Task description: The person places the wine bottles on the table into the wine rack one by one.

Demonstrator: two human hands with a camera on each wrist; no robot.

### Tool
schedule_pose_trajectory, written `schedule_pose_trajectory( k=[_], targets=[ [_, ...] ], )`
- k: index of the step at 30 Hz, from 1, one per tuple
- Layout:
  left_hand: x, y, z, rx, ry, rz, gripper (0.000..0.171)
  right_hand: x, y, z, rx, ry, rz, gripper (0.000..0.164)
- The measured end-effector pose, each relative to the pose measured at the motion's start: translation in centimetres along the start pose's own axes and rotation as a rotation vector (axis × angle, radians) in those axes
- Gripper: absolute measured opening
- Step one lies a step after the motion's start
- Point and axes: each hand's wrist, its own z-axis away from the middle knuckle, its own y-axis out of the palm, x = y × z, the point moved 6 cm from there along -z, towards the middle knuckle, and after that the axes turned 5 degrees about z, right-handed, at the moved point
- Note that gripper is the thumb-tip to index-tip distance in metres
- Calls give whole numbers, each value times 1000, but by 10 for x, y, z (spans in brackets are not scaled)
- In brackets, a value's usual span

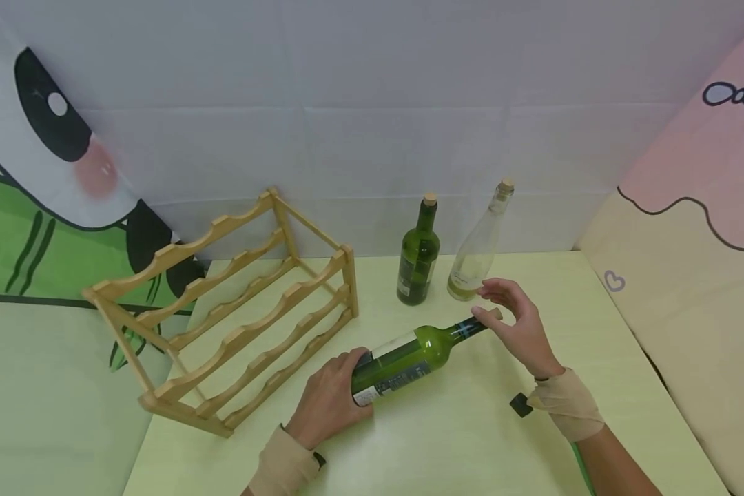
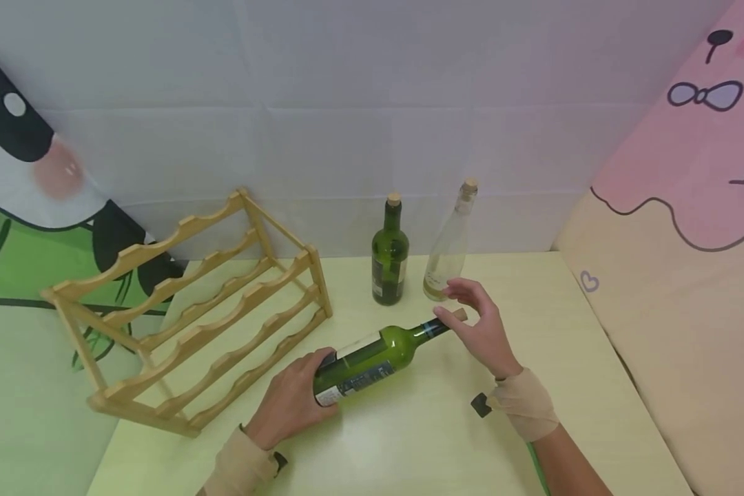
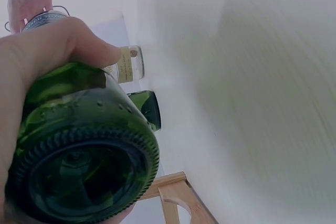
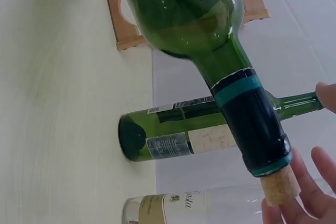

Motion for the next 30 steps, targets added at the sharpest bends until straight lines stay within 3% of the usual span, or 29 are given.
schedule_pose_trajectory(
  k=[4,11,15,30],
  targets=[
    [1,0,-1,14,-1,-1,84,8,0,1,17,-20,61,49],
    [2,-1,-2,29,20,-17,84,-15,-2,2,65,-59,207,58],
    [1,-2,-1,28,34,-24,84,-17,-4,2,101,-82,282,63],
    [5,-9,-6,45,74,-88,84,-10,-8,4,205,-124,328,67]
  ],
)
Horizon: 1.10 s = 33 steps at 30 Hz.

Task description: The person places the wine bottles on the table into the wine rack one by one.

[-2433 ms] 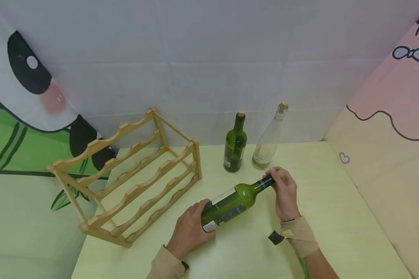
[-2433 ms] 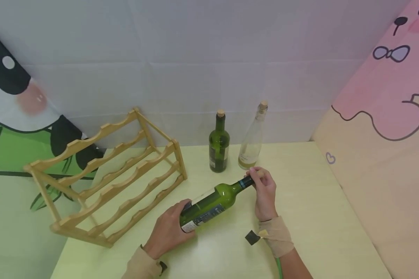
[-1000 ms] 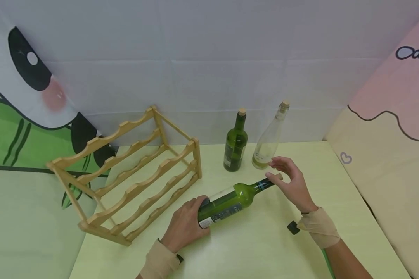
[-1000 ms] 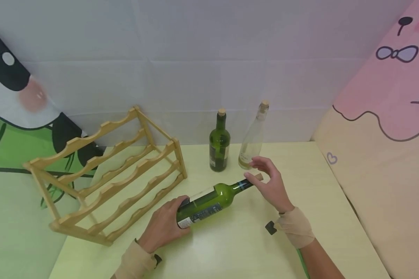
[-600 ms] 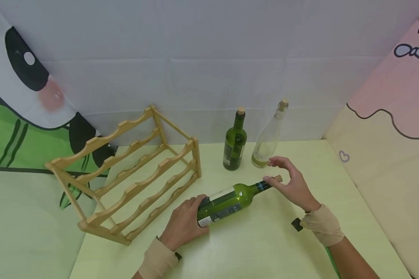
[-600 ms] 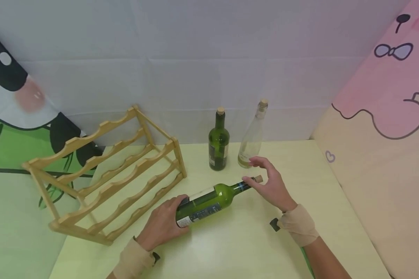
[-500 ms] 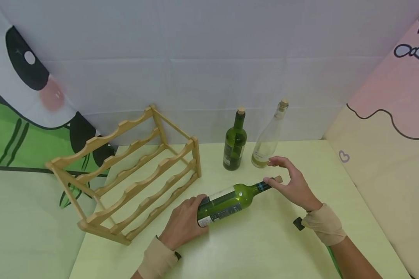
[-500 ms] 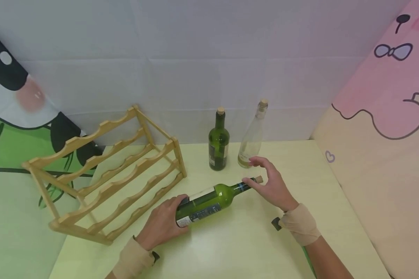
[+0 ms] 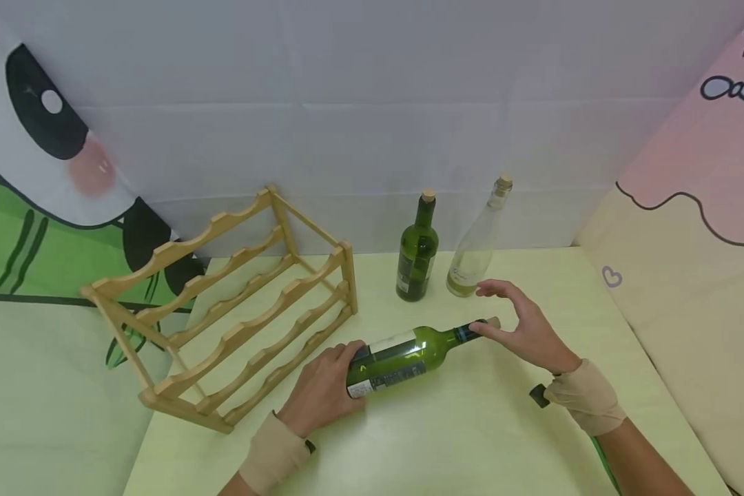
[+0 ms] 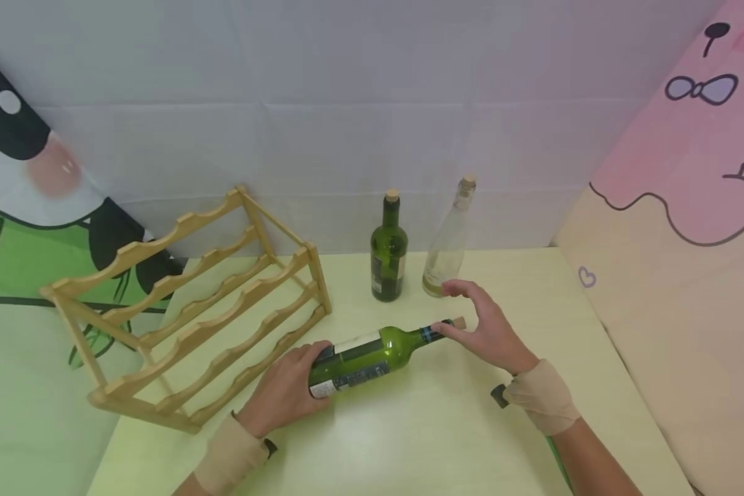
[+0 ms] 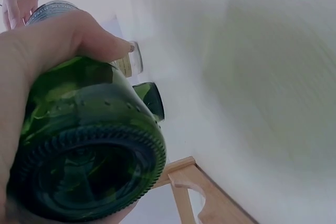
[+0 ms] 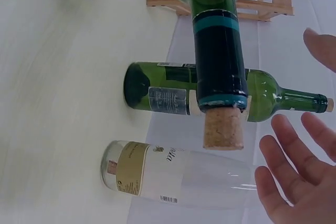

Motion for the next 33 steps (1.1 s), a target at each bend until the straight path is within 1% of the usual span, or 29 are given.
schedule_pose_trajectory(
  k=[4,8,14,19,24,30,33],
  targets=[
    [1,-3,-1,10,13,-40,84,0,1,-1,39,-28,25,70],
    [1,-4,-2,19,27,-69,84,2,0,-3,53,-42,56,70],
    [0,-1,-1,33,28,-68,84,7,-2,-5,73,-61,108,70],
    [1,-2,-2,27,36,-70,84,10,1,-7,123,-86,167,77],
    [1,-2,-2,27,35,-78,83,7,6,-6,185,-98,257,89],
    [1,0,-2,41,31,-60,84,10,10,-9,203,-200,412,95],
    [1,0,-2,42,31,-55,84,10,13,-9,219,-220,446,95]
  ],
)
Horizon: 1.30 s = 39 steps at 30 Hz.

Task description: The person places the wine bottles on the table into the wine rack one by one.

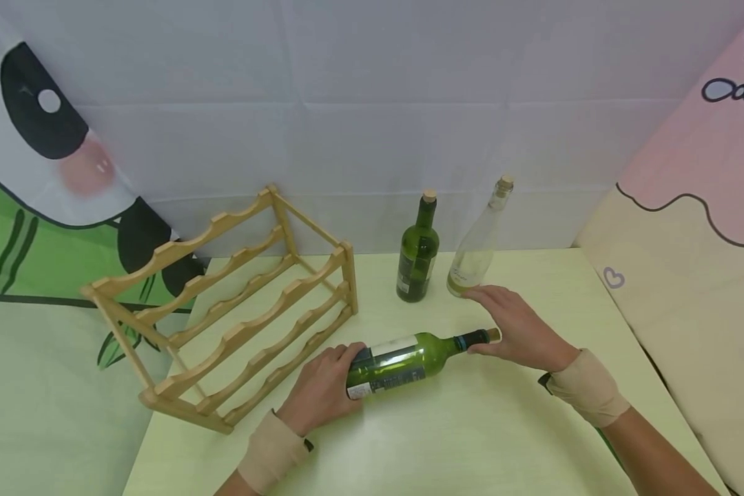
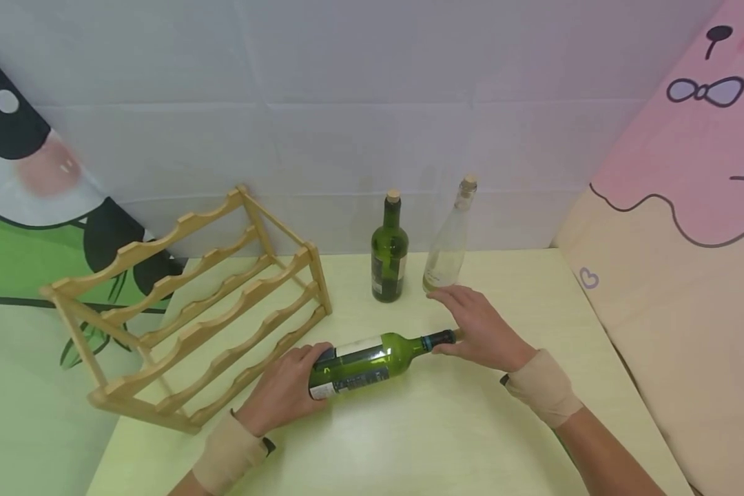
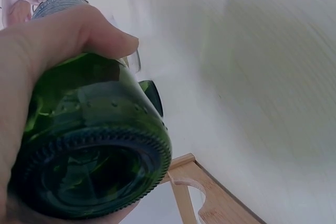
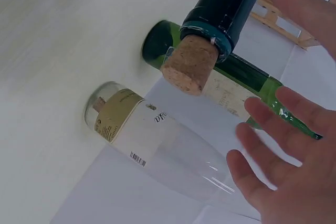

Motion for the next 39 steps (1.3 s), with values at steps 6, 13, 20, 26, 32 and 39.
schedule_pose_trajectory(
  k=[6,13,20,26,32,39],
  targets=[
    [1,0,1,-4,-5,0,85,0,8,0,73,16,-42,91],
    [2,0,2,7,-9,-7,83,2,17,0,132,-9,-8,90],
    [2,0,1,6,-10,-6,83,3,22,-1,154,-13,6,92],
    [0,1,1,24,-11,-4,83,4,25,1,180,7,15,93],
    [-2,1,0,37,-14,2,84,3,29,2,194,2,20,92],
    [-4,-1,-1,30,0,-1,83,2,37,3,239,15,-12,92]
  ],
)
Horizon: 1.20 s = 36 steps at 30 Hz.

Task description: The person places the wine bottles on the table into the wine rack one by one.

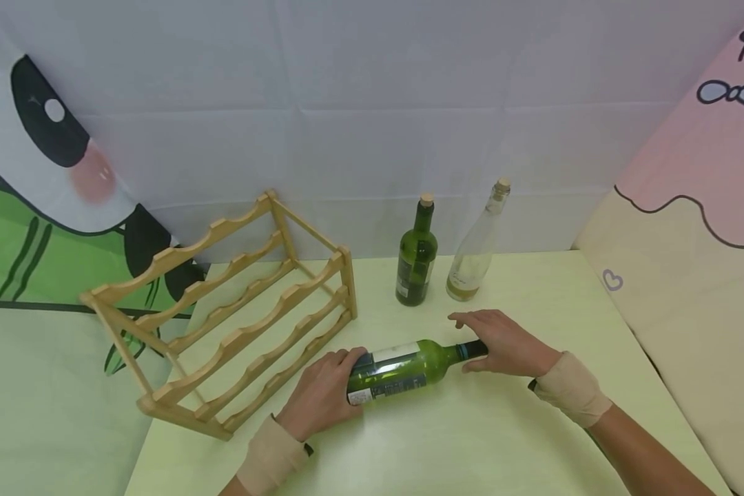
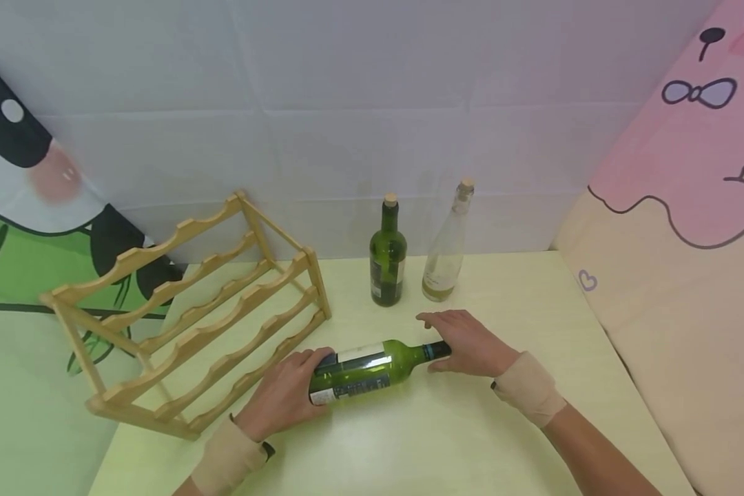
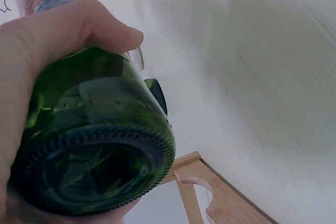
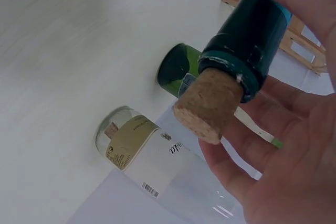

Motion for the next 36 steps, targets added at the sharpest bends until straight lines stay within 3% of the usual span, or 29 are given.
schedule_pose_trajectory(
  k=[10,20,36],
  targets=[
    [-2,0,1,-14,16,11,83,5,14,0,43,42,-37,77],
    [-1,1,2,-13,18,5,82,9,26,0,51,47,-83,24],
    [-2,1,1,-17,33,7,82,18,28,-6,28,0,-18,31]
  ],
)
